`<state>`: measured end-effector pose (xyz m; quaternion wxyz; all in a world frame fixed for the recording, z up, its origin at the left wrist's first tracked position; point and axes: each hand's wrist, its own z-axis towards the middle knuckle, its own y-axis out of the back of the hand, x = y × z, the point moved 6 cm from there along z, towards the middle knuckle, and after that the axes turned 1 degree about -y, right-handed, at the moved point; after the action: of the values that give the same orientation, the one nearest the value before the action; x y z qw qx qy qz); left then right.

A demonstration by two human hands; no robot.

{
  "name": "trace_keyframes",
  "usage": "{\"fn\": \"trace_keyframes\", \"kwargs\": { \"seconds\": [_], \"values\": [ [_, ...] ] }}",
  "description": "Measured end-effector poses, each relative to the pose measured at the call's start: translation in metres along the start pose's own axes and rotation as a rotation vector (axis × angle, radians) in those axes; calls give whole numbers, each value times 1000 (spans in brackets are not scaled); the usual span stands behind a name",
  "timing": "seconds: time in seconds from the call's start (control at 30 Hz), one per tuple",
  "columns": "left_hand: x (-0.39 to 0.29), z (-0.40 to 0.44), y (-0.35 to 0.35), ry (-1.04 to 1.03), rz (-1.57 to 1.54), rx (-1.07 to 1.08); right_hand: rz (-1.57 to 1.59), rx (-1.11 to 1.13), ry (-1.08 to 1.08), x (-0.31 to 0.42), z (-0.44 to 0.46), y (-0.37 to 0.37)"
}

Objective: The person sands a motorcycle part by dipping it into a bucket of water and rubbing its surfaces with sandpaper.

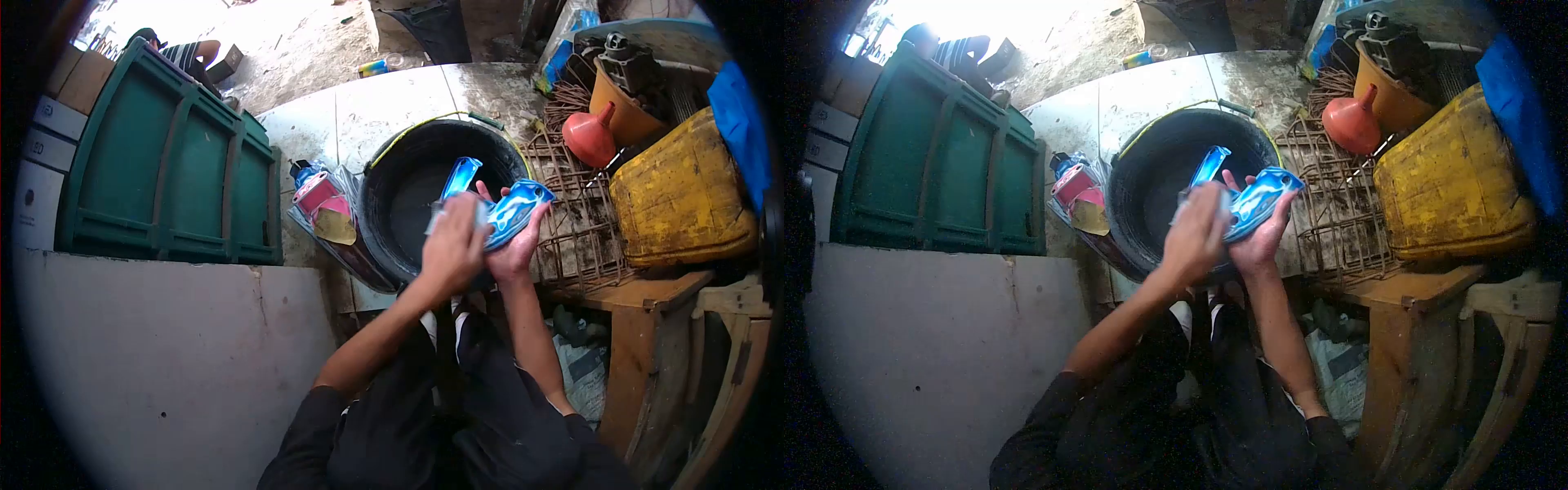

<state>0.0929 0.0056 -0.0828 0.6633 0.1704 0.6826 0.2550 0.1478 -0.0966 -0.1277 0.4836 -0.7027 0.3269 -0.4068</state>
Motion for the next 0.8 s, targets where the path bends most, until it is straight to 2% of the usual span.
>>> {"fn": "trace_keyframes", "kwargs": {
  "seconds": [0.03, 0.1, 0.17, 0.2, 0.23, 0.3, 0.33, 0.37, 0.43, 0.5, 0.57, 0.63, 0.67, 0.7, 0.77, 0.8],
  "values": [
    [60, 13, -31, -181, 232, -174, -15, -54, 49, -1, 0, 2],
    [35, 9, -16, 59, 82, -87, -59, -68, 78, 1, 0, 4],
    [-1, -16, -20, -169, 166, 47, -12, -12, 22, 3, -2, 5],
    [-15, -27, -21, -248, 199, 93, 47, 88, -41, 3, -2, -3],
    [-21, -26, -16, -279, 227, 100, 48, 87, -46, 0, -2, -5],
    [6, -4, -8, -153, 131, -14, -26, -17, 33, 0, -2, -6],
    [24, 9, -5, -92, 124, -127, -61, 1, 38, -1, -1, -7],
    [37, 22, 2, -12, 76, -167, -60, 2, 42, -2, -2, -6],
    [30, 18, 0, 24, 75, -146, -73, 22, 14, -3, -2, -5],
    [-3, -9, -9, -167, 219, -21, -34, -16, 3, 0, -2, 2],
    [-29, -31, -16, -324, 292, 42, -16, 101, -63, -1, -2, 1],
    [-13, -13, -9, -248, 248, -45, -51, -32, -19, 0, 0, -1],
    [2, 2, -2, -86, 123, -85, -81, -29, -4, -3, 1, -4],
    [19, 13, 1, -1, 152, -168, -70, -24, -19, -5, 1, -3],
    [36, 12, -10, 44, 173, -174, -107, -2, -33, -6, 0, 0],
    [17, 3, -12, -51, 200, -105, -92, 18, -48, -4, 0, 3]
  ]
}}
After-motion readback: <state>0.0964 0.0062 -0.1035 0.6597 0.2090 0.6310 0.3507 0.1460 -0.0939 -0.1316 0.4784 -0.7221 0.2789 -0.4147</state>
